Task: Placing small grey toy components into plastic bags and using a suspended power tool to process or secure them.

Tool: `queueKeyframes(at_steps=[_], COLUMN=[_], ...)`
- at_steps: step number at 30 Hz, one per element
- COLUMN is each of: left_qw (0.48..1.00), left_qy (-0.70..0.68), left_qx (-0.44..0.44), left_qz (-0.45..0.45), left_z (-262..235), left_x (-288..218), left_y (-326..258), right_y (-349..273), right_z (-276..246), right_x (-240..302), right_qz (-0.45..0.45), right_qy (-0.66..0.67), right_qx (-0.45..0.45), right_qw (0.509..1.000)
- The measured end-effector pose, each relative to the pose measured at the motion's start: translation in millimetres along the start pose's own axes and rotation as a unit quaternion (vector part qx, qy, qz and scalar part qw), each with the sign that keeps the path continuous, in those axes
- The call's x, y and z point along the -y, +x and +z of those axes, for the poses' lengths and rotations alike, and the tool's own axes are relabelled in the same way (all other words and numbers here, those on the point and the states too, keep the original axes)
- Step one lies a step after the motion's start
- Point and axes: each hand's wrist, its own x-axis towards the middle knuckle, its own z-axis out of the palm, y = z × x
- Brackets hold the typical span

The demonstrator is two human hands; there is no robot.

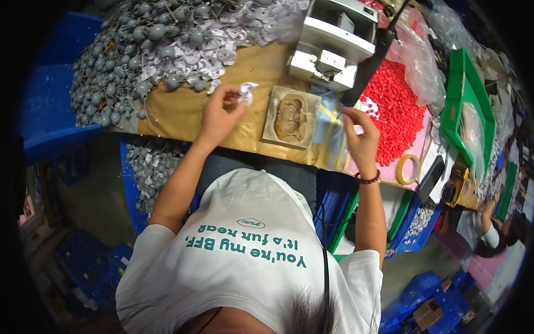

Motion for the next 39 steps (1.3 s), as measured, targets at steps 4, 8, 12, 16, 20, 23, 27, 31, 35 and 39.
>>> queueKeyframes(at_steps=[4, 8, 12, 16, 20, 23, 27, 31, 35, 39], left_qw=[0.985, 0.977, 0.974, 0.965, 0.984, 0.986, 0.985, 0.98, 0.984, 0.987], left_qy=[0.051, 0.07, 0.098, 0.146, 0.071, 0.043, 0.052, 0.077, 0.074, 0.031], left_qx=[0.066, 0.116, 0.142, 0.114, 0.101, 0.112, 0.113, 0.116, 0.101, 0.087], left_qz=[0.15, 0.167, 0.148, 0.185, 0.13, 0.115, 0.123, 0.141, 0.13, 0.13], left_z=[39, 63, 69, 75, 71, 63, 58, 61, 62, 45], left_x=[-33, -42, -44, -40, -36, -32, -30, -30, -29, -32], left_y=[1, 6, 9, -4, -9, -8, -10, -9, -7, -11], right_y=[-2, -7, -4, -3, 6, 5, 0, -7, -8, 0], right_z=[25, 36, 53, 70, 80, 83, 84, 86, 82, 78], right_x=[33, 35, 41, 46, 48, 51, 55, 54, 53, 41], right_qz=[-0.029, -0.036, -0.026, -0.114, -0.301, -0.335, -0.317, -0.279, -0.237, -0.151], right_qy=[0.001, 0.013, 0.045, 0.01, -0.121, -0.212, -0.247, -0.255, -0.196, -0.113], right_qx=[0.029, 0.044, 0.036, 0.031, 0.031, 0.047, 0.027, 0.02, 0.028, -0.021], right_qw=[0.999, 0.998, 0.998, 0.993, 0.946, 0.917, 0.915, 0.926, 0.951, 0.982])
